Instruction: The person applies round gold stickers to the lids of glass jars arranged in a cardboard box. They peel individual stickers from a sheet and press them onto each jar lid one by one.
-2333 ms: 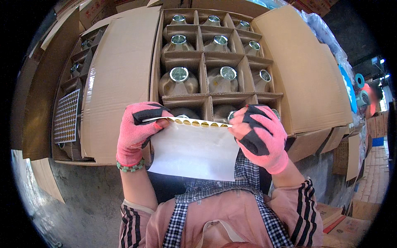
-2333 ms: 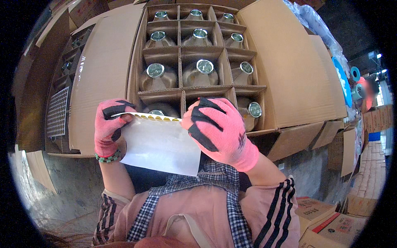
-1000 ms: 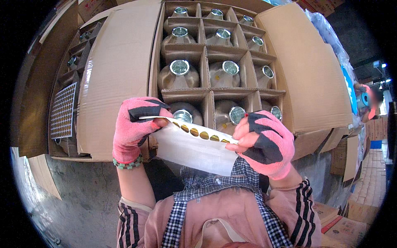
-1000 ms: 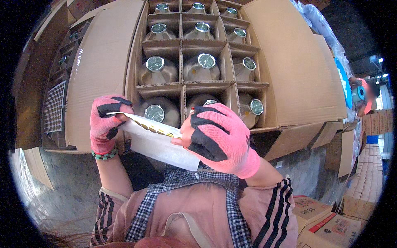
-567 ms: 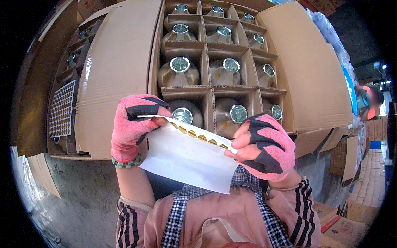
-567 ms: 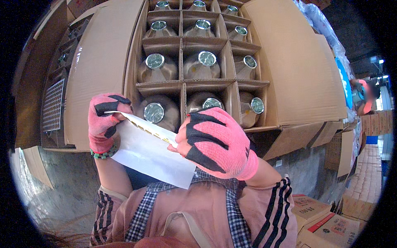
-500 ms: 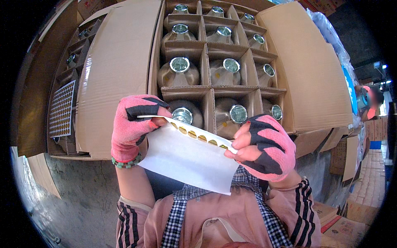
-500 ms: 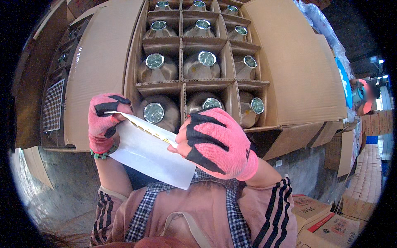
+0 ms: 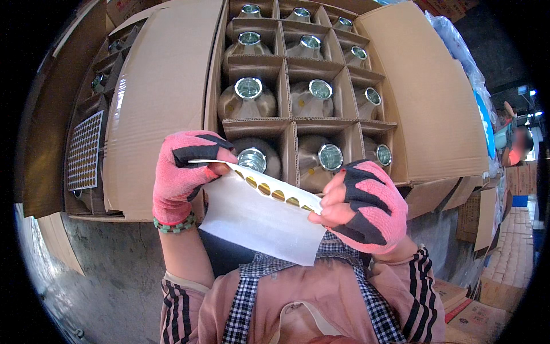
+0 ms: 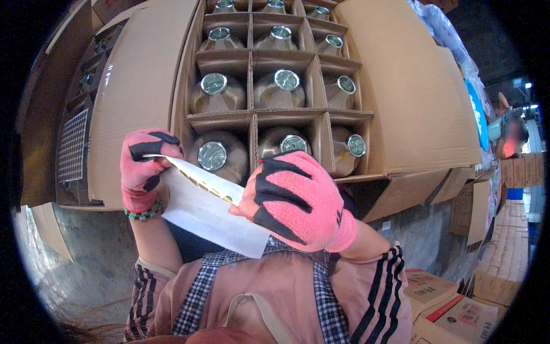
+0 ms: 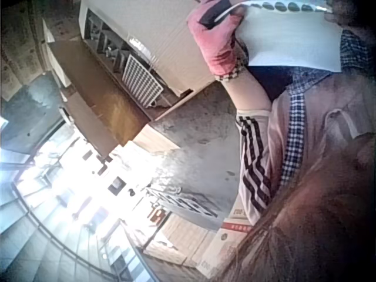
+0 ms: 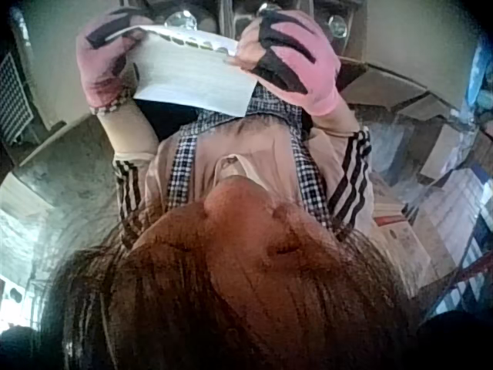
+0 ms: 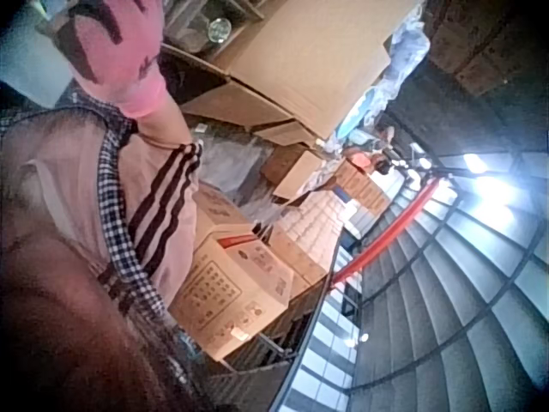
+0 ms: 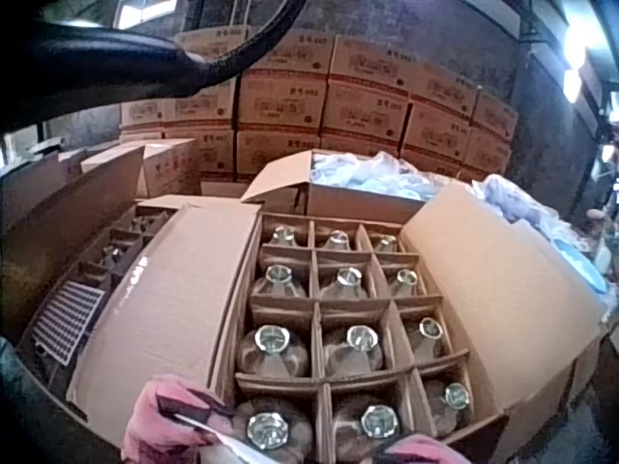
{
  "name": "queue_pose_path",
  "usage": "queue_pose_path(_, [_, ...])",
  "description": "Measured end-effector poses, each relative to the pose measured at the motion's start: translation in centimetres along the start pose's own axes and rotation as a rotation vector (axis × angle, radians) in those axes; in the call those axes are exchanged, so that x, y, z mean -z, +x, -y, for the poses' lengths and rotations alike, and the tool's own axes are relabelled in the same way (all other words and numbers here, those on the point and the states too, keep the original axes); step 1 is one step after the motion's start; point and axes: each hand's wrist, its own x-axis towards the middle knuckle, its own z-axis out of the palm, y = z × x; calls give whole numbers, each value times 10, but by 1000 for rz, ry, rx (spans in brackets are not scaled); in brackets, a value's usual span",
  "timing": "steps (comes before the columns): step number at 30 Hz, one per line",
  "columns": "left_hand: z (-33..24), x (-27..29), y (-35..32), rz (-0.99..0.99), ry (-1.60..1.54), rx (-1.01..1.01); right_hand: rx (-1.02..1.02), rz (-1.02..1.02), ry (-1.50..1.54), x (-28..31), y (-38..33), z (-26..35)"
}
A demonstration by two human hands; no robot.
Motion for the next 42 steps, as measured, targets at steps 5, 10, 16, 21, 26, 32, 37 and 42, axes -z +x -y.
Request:
queue_pose_path(5, [0,0,0,-3,27,-9,71,-77,-20,-6,-3,0])
queue_pose_path(10, [0,0,0,0,7,-4,88,-58,-29,-4,1,3])
queue_pose_path(16, [-1,0,0,-2,18,4,141,-88,-24,-7,-10,-4])
queue_pose_path(21, [1,0,0,-10,4,-3,148,-49,-25,-4,-9,-3])
queue_pose_path(26, [0,0,1,7,12,-27,123,-115,-96,-7,-5,2])
queue_pose_path(32, [2,-1,-1,-4,-5,-27,160,-62,-179,-1,0,4])
queue_pose_path(37, [-3,1,-1,17,19,11,191,-30,-271,0,-7,5])
queue_pose_path(42, [-4,-1,1,14,41,7,366,-175,-454,-6,-6,0])
